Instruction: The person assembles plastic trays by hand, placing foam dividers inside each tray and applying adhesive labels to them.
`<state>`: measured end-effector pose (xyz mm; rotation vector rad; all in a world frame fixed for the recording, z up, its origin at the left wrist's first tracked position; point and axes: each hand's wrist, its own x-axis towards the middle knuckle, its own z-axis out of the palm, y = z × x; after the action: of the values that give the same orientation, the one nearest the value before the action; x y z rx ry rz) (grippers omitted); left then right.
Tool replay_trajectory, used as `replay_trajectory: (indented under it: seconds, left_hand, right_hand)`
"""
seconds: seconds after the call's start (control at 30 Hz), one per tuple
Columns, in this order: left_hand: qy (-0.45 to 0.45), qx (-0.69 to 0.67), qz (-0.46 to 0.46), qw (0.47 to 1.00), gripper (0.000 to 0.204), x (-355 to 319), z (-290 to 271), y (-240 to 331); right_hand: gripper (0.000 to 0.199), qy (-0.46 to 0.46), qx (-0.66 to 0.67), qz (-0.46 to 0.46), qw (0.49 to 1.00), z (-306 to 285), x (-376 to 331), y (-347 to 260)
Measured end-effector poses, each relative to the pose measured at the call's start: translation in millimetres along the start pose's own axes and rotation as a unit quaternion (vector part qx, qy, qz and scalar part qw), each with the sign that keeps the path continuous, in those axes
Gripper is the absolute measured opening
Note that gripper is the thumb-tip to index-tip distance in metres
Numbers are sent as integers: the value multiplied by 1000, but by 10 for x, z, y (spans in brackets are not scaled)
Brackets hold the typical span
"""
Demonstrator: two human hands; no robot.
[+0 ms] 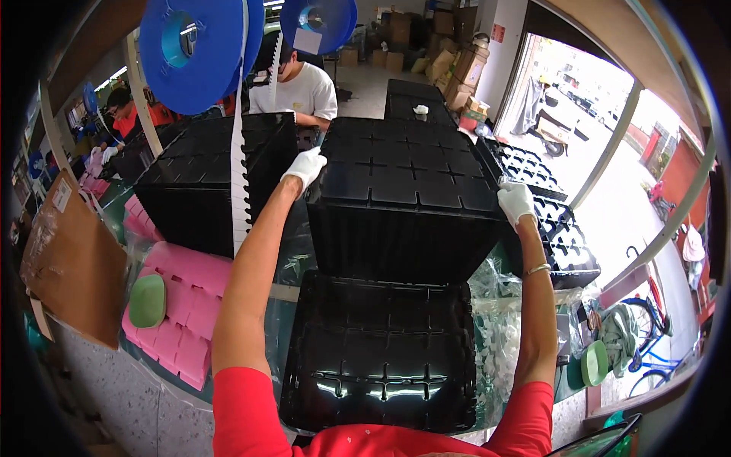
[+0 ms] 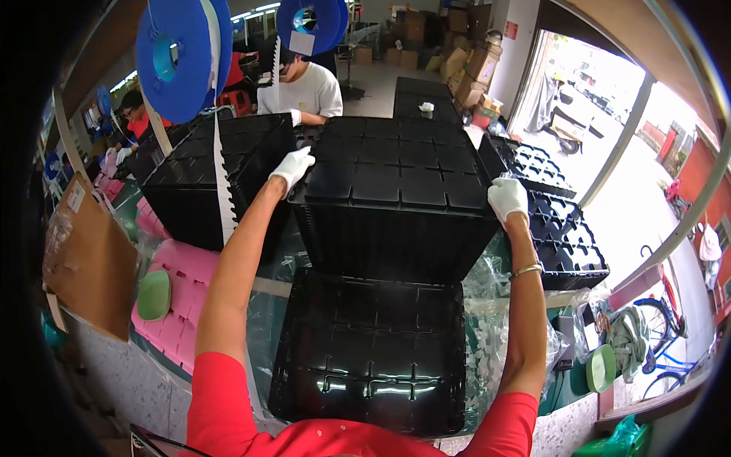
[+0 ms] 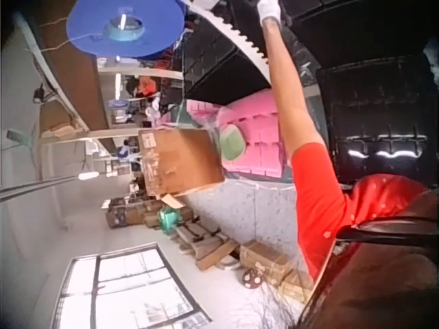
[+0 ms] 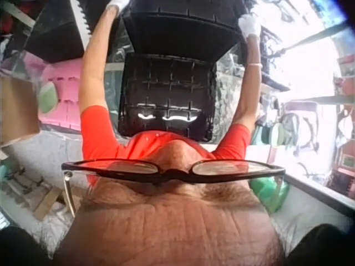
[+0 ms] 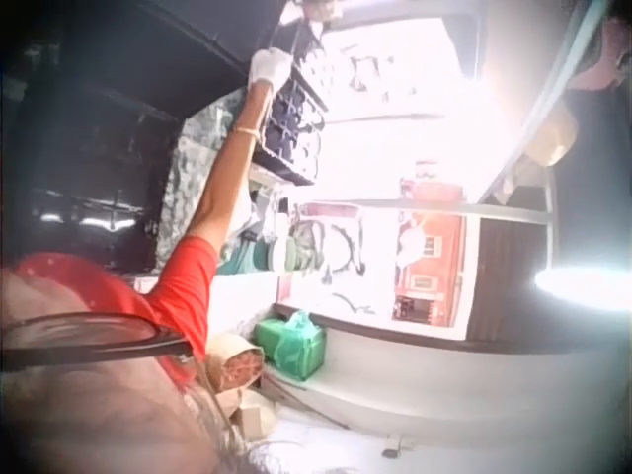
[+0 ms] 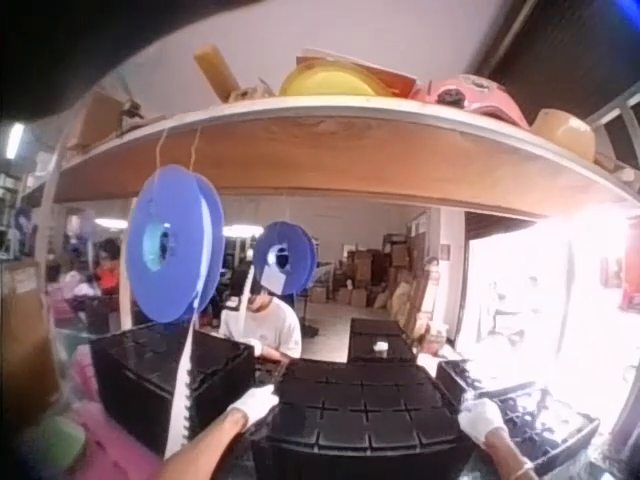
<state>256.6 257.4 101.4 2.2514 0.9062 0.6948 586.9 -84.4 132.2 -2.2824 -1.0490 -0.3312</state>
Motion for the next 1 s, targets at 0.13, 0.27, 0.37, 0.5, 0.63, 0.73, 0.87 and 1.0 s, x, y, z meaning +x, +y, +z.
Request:
replay_trajectory:
  seconds: [0.13, 0.27, 0.37, 0.5, 0.63, 0.73, 0.87, 1.0]
  left_hand:
    - [28, -33, 24, 999, 55, 8, 107, 15]
    - [41, -1, 35, 999, 51, 40, 133, -60]
    - [158, -3, 79, 984, 35, -1, 53, -197]
    - [306, -133, 252, 908, 28, -822, -124, 603]
    - [58, -62, 311, 947, 42, -2434, -118, 1115]
    - [214, -74, 247, 942, 64, -3510, -230, 786]
    - [271, -137, -17, 953, 72, -3762, -54, 235]
    - [31, -296, -166, 940, 52, -3800, 130, -33]
  right_hand:
    - [35, 28, -23, 19, 999, -56, -160, 1]
    - [32, 8, -14, 28, 999, -44, -209, -20]
    - [31, 49, 8, -28, 998, -33, -219, -36]
    - [33, 207, 61, -11, 976, -255, -532, -112]
    - [29, 128, 148, -40, 980, -555, -1678, -475]
    - [22, 25, 156, -96, 983, -746, -2571, -759]
    - [17, -115, 353, 14, 928, -587, -3355, -620]
    - [20, -168, 454, 83, 871, -356, -3807, -792]
